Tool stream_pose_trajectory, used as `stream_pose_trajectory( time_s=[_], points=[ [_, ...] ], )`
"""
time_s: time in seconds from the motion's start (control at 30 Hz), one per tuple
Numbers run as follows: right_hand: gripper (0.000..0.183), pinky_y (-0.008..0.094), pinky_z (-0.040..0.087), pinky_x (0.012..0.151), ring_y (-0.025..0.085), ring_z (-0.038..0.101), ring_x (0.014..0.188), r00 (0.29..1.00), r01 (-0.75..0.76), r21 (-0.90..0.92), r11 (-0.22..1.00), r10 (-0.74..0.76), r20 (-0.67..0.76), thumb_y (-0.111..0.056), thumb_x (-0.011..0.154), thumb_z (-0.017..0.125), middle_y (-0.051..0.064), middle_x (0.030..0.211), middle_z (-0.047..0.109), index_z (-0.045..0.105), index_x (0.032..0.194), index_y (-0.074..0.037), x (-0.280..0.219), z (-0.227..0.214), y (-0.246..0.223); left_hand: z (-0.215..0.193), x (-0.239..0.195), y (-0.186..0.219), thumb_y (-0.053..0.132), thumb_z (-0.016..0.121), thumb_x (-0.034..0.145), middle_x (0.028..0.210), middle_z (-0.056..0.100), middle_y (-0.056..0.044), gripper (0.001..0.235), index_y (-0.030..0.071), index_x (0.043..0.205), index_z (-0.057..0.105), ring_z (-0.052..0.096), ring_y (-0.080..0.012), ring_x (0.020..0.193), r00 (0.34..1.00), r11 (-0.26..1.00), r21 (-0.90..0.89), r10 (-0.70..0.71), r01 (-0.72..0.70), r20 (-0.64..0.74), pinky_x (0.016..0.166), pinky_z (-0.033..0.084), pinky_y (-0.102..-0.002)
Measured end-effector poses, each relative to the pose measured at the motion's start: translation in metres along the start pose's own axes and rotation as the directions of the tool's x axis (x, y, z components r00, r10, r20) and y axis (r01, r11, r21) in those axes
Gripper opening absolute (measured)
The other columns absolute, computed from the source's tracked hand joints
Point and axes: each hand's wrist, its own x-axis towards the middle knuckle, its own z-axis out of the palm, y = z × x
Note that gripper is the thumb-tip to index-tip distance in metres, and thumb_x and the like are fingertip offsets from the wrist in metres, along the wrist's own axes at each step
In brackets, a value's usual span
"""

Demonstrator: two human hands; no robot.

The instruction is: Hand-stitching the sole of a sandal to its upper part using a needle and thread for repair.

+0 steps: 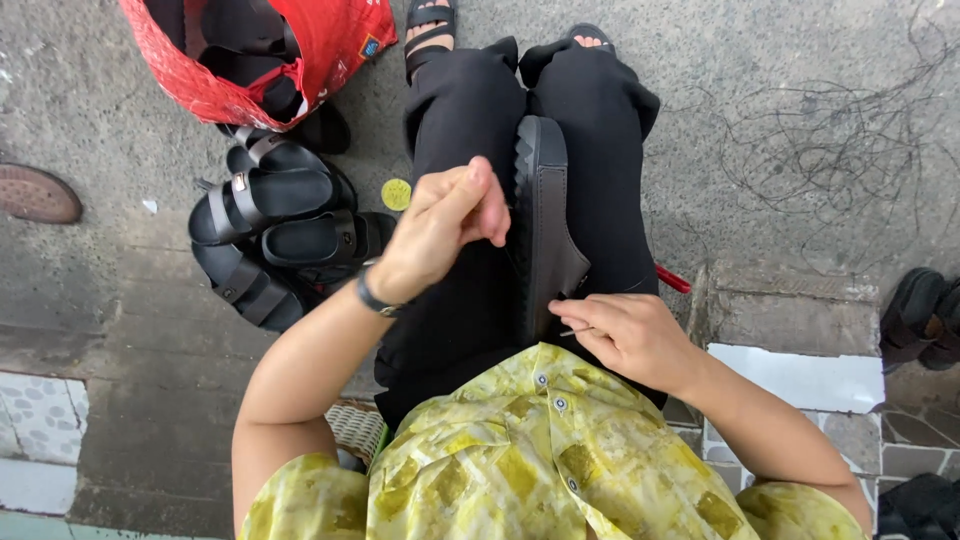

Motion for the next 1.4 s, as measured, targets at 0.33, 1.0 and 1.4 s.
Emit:
stream_pose_trajectory(
  time_s=[0.33,1.0,1.4],
  points=[
    [0.048,0.027,0.05,0.048,0.02,0.063,0.07,0.968,0.248,-0.683,0.687,-0.158,0.193,-0.011,0.088,0.052,0.004,0.096,0.051,0.052,0.136,-0.021,-0.022,-0.006,0.007,0.007,-0.066,-0.018,0.011,0.083,0.073,0.129,0.046,-0.03,0.071,-0.007,0.131,0.047,0.046,-0.0481,0.123,0.778,0.353,0.728,0.492,-0.588,0.391,0.104,0.042,-0.053],
    [0.028,0.032,0.046,0.036,0.022,0.058,0.05,0.99,0.098,-0.586,0.805,-0.14,-0.027,-0.008,0.087,0.065,0.003,0.078,0.053,0.056,0.114,-0.004,-0.022,0.031,0.012,0.015,-0.062,-0.066,0.043,0.08,0.066,0.102,0.048,-0.02,0.067,-0.005,0.107,0.058,0.058,-0.035,0.081,0.699,0.094,0.843,0.611,-0.529,0.37,0.066,0.055,-0.039],
    [0.031,0.028,0.051,0.05,0.021,0.063,0.064,0.963,0.113,-0.503,0.857,-0.219,-0.156,-0.013,0.084,0.069,0.006,0.089,0.065,0.066,0.115,-0.004,-0.025,0.03,0.015,0.008,-0.069,-0.082,0.004,0.063,0.085,0.078,0.061,-0.01,0.023,0.002,0.106,0.053,0.065,-0.0202,0.06,0.983,0.841,0.509,0.159,-0.184,0.093,0.038,0.048,-0.026]
  ],
)
